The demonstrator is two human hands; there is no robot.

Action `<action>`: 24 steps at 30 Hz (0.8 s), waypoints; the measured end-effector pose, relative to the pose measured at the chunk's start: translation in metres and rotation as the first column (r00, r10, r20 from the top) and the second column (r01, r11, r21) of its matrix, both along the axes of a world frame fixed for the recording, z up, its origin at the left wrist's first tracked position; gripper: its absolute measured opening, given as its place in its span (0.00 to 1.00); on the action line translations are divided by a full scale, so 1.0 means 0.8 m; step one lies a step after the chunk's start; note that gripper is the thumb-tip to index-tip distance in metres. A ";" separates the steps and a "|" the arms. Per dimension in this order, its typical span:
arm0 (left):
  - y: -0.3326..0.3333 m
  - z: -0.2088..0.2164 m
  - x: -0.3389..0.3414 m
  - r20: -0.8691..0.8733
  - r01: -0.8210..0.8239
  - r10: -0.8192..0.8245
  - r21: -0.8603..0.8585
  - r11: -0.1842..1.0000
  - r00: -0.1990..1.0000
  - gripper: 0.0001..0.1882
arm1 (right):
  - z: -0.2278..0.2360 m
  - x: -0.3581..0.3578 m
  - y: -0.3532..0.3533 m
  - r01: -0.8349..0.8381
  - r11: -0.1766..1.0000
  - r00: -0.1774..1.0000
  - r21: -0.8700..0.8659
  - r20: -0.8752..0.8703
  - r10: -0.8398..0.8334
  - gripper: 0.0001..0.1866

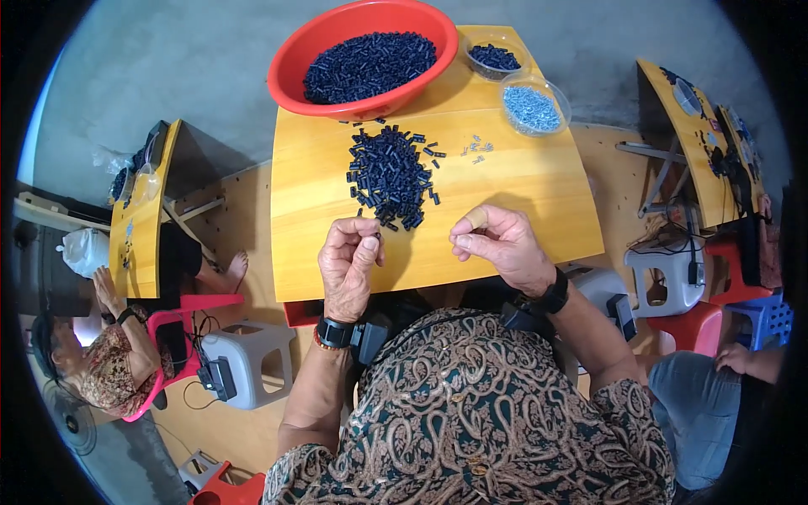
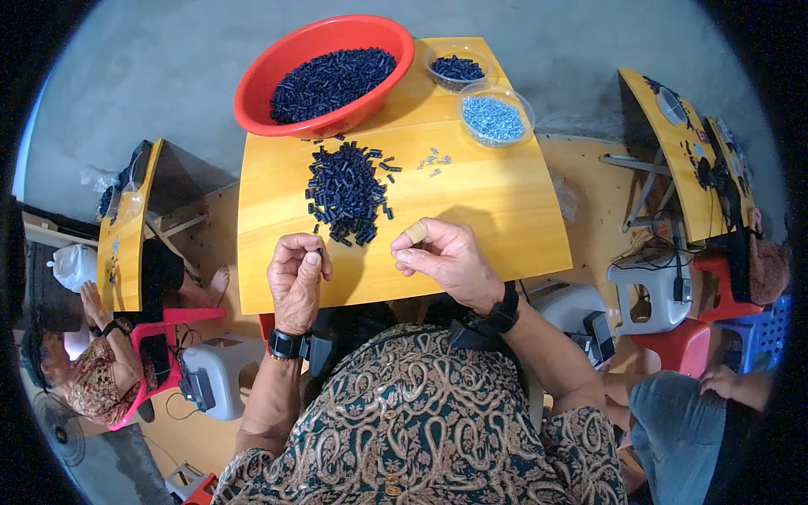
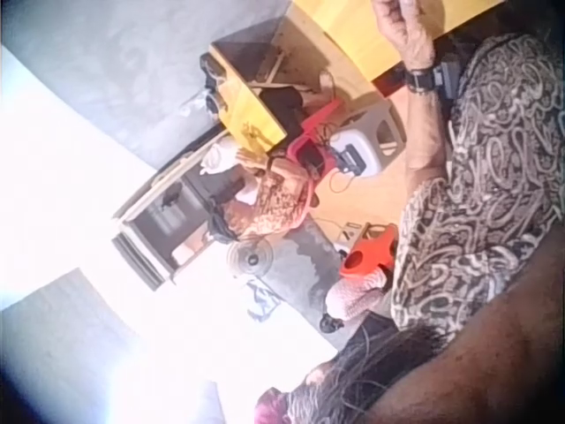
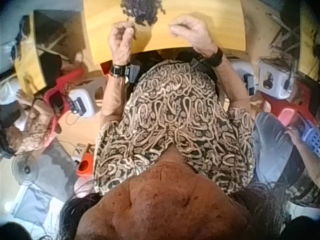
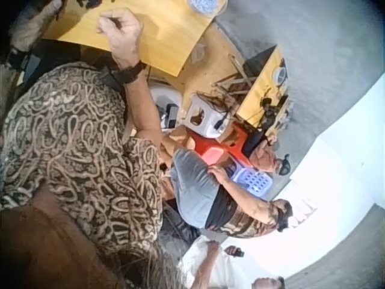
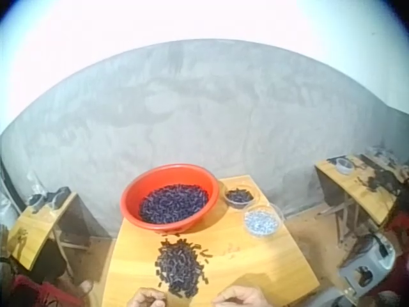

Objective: Manually assembling small black plastic components onto a beige rectangular part in a factory setting.

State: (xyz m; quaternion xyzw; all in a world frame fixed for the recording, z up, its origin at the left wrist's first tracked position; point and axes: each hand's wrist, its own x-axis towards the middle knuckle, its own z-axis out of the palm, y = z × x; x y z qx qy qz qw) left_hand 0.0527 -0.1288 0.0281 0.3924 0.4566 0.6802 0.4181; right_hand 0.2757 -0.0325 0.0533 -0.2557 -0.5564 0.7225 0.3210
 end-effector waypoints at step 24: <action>0.006 0.011 0.018 0.392 0.195 -0.191 0.030 0.980 0.900 0.07 | 0.028 -0.045 0.003 0.001 0.993 0.997 0.114 -0.074 0.007 0.05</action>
